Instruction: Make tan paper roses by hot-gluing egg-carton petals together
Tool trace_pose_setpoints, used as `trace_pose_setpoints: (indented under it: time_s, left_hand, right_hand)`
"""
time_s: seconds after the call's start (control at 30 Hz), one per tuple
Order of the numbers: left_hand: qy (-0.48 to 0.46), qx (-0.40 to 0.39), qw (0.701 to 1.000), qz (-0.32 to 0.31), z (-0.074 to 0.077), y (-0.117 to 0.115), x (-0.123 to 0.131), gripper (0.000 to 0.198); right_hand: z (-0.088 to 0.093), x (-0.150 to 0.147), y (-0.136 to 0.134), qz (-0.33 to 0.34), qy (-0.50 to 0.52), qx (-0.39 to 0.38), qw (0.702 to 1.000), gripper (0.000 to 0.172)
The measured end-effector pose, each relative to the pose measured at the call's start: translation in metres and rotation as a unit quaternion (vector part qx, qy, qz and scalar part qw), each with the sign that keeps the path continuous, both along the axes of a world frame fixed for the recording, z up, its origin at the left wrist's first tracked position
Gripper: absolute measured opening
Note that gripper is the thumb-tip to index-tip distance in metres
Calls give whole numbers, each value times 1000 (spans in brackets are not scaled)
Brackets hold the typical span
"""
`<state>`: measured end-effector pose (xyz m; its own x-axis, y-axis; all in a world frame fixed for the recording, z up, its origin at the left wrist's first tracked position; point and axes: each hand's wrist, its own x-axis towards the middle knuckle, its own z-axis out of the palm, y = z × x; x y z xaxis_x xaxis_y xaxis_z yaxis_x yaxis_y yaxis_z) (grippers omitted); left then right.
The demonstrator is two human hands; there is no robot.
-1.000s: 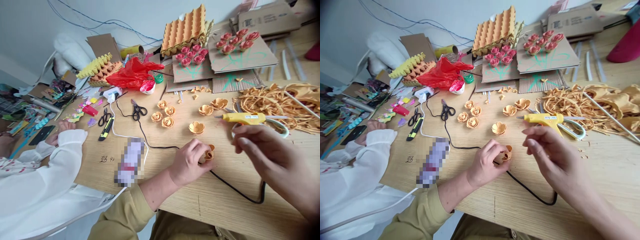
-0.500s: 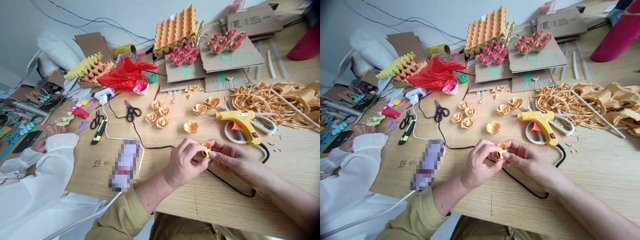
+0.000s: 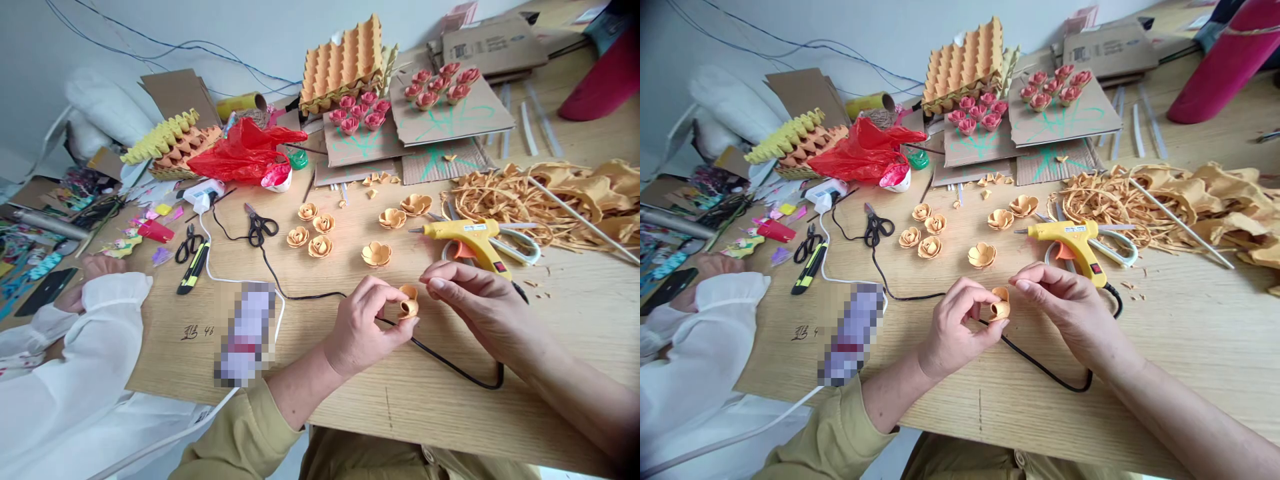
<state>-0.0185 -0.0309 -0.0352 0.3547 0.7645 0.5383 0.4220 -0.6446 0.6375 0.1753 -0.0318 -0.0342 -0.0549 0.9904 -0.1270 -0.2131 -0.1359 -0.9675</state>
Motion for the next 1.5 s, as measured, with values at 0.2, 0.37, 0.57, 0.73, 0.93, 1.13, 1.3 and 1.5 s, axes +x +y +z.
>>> trace_pose_setpoints:
  time_s: [0.2, 0.37, 0.57, 0.73, 0.93, 1.13, 1.3, 1.5]
  left_hand:
    - [-11, -13, 1000, -2, -3, 2, 0, 21]
    - [3, 9, 1000, -11, -3, 3, -1, 17]
    - [32, 4, 999, -20, -4, 3, -2, 15]
    - [28, -29, 999, -7, -4, 4, -3, 17]
    - [10, -45, 999, 3, -8, 6, -3, 18]
    - [-1, -34, 999, 3, -8, 5, -3, 21]
    - [-13, -25, 1000, 3, -5, 5, -2, 21]
    - [-23, -26, 999, -1, -2, 3, -1, 22]
  right_hand:
    - [5, 10, 4, -1, -126, 134, 983, 14]
    - [3, 6, 1, 62, -329, 317, 887, 18]
    - [0, 3, -1, 63, -413, 370, 829, 16]
    - [16, 10, 0, 50, -317, 306, 896, 11]
    - [40, 18, -6, -114, -147, 185, 965, 13]
    - [32, 23, 0, -140, -123, 130, 974, 25]
    - [14, 9, 5, 29, -111, 61, 992, 23]
    - [8, -8, 1, 178, -39, -2, 983, 36]
